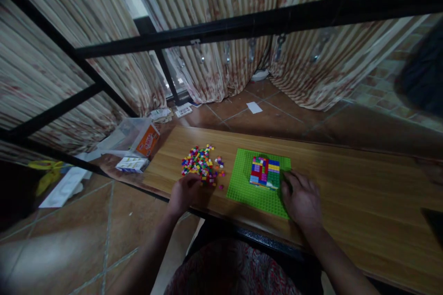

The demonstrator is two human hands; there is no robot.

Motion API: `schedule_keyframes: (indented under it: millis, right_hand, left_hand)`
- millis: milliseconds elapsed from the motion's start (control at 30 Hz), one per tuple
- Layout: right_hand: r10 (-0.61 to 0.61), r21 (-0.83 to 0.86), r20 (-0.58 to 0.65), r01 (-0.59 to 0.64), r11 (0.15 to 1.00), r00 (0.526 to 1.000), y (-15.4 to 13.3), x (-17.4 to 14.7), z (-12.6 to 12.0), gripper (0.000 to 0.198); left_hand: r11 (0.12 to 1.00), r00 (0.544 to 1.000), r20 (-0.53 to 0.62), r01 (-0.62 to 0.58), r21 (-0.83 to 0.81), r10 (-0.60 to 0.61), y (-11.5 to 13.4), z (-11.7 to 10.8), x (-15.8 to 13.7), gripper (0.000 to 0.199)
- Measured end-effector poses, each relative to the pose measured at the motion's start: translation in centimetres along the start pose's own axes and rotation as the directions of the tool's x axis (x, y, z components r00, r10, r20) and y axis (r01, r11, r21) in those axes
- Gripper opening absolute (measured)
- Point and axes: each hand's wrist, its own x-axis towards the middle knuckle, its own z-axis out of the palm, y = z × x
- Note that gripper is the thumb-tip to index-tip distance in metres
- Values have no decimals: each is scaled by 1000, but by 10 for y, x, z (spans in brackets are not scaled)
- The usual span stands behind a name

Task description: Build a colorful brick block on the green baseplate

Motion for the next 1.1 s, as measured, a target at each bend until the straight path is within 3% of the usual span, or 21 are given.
schedule_keyframes:
  millis: [200, 367, 500, 667, 1100]
  right_hand:
    - [-20, -5, 8, 20, 1000, 1000, 0, 0, -1, 38]
    - [-23, -14, 2, 23, 1000, 1000, 1, 0, -1, 38]
    - [-26, -11, 2, 26, 1000, 1000, -2, 1, -4, 38]
    - [0, -14, 19, 0, 1000, 1000, -6, 3, -7, 36]
    - [104, 47, 36, -106, 993, 994, -20, 8, -13, 35]
  left_hand:
    - [991, 999, -37, 34, 126, -29, -23, -10, -15, 12]
    - [981, 998, -37, -49, 187, 57, -12, -3, -16, 15]
    - [924, 993, 32, -121, 363, 117, -4, 5, -14, 17]
    - [845, 993, 33, -113, 523, 112, 1, 12, -13, 12]
    - [779, 975, 27, -192, 597, 220, 2, 20, -5, 15]
